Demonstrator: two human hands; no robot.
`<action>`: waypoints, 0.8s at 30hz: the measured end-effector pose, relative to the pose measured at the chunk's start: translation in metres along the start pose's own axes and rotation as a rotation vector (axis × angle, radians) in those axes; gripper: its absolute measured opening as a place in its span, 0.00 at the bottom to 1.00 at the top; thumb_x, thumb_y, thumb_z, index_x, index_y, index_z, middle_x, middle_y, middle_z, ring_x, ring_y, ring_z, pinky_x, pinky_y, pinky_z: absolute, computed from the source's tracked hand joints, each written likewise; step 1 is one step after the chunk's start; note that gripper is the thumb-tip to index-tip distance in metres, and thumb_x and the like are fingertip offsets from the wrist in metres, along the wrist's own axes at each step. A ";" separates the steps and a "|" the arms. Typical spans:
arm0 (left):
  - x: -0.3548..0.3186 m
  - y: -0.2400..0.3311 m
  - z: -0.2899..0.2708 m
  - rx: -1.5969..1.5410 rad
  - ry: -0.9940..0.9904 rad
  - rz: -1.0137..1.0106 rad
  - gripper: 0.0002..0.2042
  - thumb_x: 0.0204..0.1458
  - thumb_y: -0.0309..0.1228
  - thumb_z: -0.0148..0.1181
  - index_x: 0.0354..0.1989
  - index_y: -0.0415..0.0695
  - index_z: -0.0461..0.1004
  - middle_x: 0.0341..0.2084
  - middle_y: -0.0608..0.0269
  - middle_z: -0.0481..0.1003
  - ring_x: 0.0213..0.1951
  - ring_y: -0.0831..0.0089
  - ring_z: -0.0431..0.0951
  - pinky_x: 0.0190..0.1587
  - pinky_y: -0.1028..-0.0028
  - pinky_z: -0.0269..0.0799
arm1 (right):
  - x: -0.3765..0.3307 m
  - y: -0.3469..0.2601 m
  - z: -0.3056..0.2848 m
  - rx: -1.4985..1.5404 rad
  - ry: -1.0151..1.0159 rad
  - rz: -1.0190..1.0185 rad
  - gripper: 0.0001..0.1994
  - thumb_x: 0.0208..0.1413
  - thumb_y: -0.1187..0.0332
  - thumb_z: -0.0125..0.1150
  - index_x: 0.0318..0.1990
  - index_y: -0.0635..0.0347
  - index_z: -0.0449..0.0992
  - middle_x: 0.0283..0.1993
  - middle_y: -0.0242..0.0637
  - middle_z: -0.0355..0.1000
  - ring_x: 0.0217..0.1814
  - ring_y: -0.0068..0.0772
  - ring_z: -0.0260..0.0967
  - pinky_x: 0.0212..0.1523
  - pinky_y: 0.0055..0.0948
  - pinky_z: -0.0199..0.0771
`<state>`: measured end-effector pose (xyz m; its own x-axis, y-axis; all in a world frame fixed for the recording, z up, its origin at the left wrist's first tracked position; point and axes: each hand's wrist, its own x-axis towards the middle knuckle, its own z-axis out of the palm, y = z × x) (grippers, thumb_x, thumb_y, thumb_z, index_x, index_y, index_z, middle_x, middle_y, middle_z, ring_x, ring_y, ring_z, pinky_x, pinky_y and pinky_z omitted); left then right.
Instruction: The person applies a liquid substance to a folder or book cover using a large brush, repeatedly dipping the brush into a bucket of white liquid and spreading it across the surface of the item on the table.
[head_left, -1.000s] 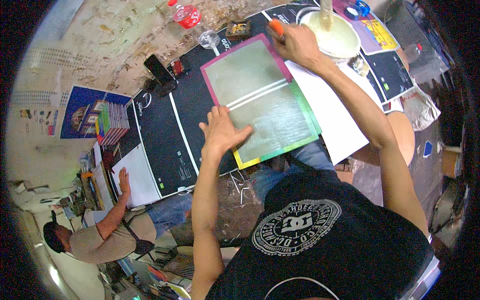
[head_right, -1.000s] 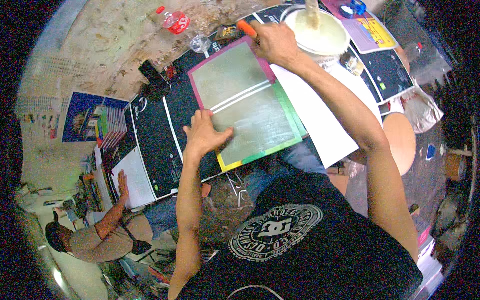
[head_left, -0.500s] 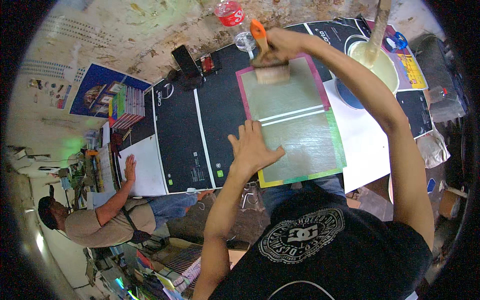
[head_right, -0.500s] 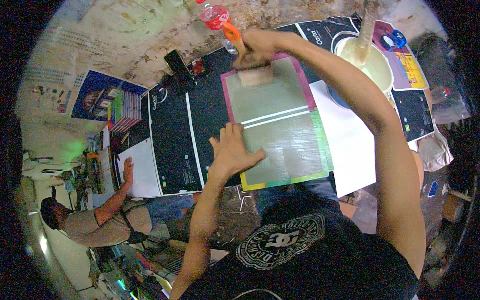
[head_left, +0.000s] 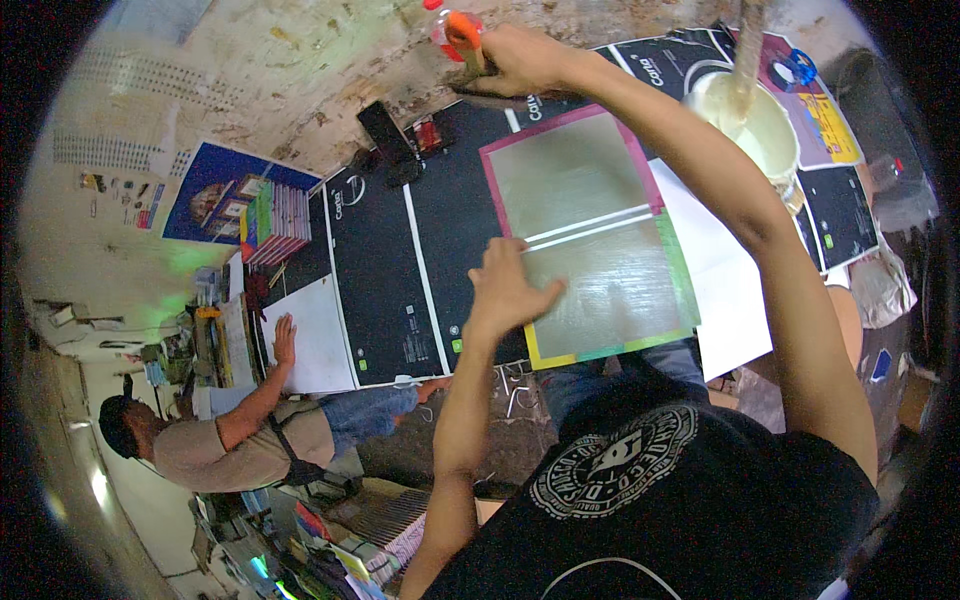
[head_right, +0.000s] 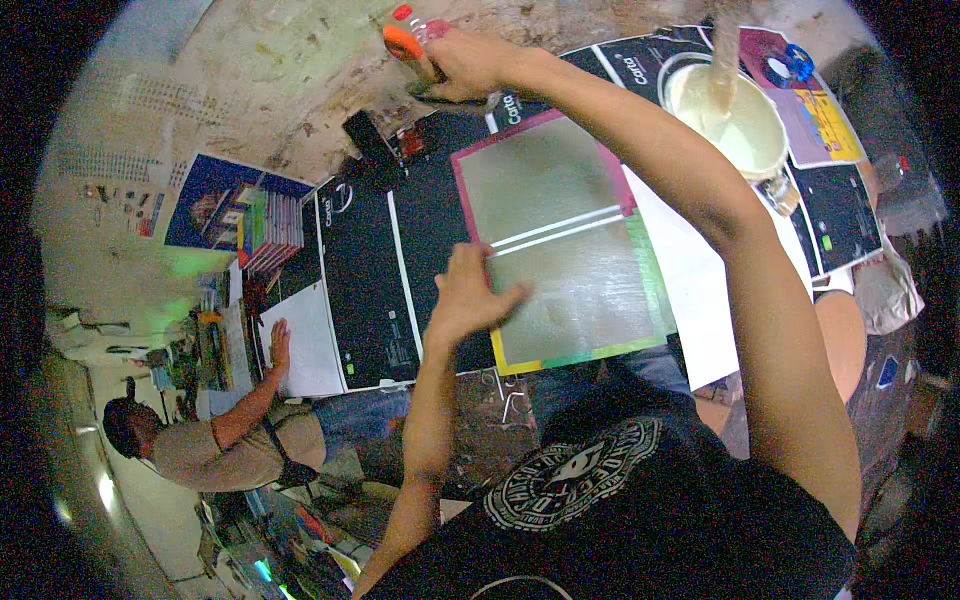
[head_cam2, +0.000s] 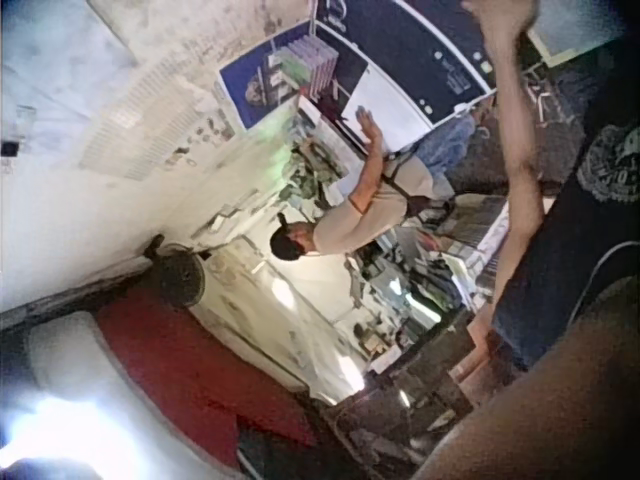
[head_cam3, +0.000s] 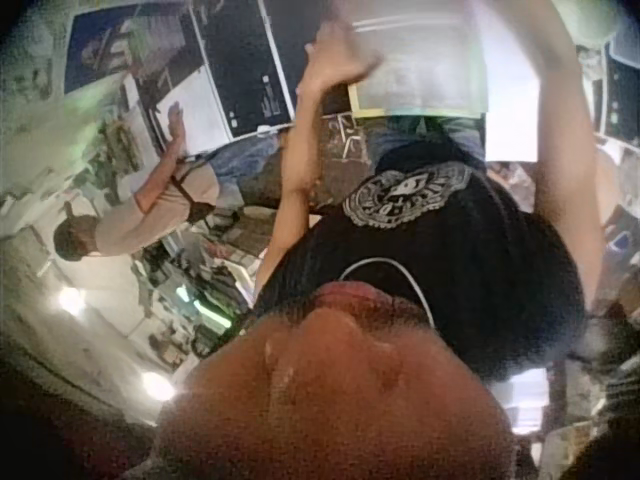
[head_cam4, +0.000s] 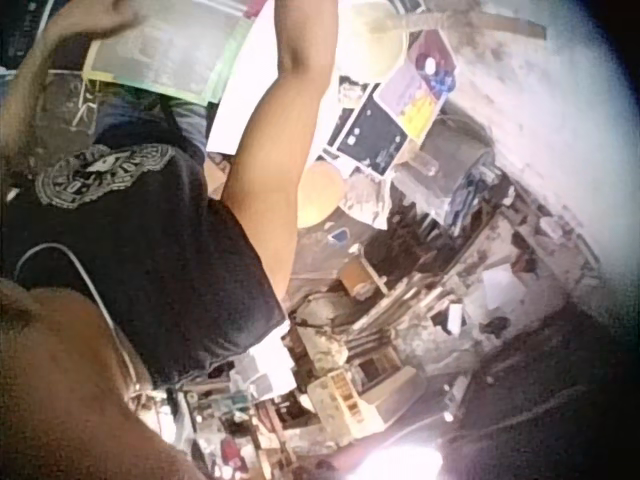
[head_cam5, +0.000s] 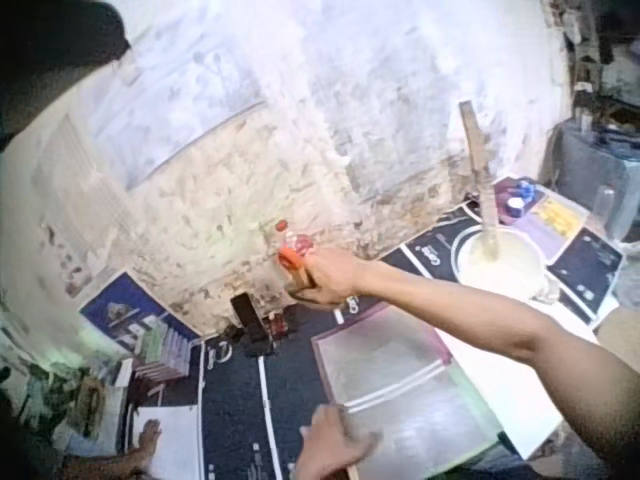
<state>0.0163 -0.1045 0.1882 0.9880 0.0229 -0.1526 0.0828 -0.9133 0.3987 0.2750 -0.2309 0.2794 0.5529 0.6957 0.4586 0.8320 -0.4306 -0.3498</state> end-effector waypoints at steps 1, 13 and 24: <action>0.006 -0.009 0.001 -0.174 0.080 -0.054 0.36 0.39 0.47 0.67 0.51 0.34 0.64 0.48 0.45 0.64 0.51 0.52 0.67 0.52 0.52 0.62 | -0.014 -0.007 -0.007 -0.018 -0.026 0.041 0.17 0.48 0.55 0.65 0.28 0.64 0.74 0.26 0.49 0.74 0.32 0.56 0.72 0.35 0.46 0.72; 0.062 -0.052 0.027 -0.308 0.159 -0.322 0.18 0.44 0.38 0.62 0.35 0.33 0.76 0.25 0.60 0.77 0.23 0.74 0.75 0.27 0.73 0.72 | -0.267 -0.045 -0.006 0.163 0.287 0.916 0.20 0.48 0.52 0.60 0.29 0.65 0.78 0.25 0.53 0.74 0.27 0.53 0.75 0.31 0.45 0.76; 0.039 -0.081 0.011 -0.963 -0.177 -0.311 0.13 0.53 0.33 0.58 0.45 0.43 0.70 0.34 0.67 0.75 0.31 0.77 0.75 0.32 0.75 0.71 | -0.515 -0.103 -0.124 0.365 1.107 1.186 0.20 0.56 0.60 0.63 0.45 0.71 0.73 0.40 0.39 0.74 0.42 0.26 0.70 0.44 0.26 0.70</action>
<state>0.0471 -0.0339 0.1400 0.8778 0.0712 -0.4737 0.4788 -0.1613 0.8630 -0.0893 -0.6162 0.1805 0.7246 -0.6845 0.0800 -0.0118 -0.1284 -0.9916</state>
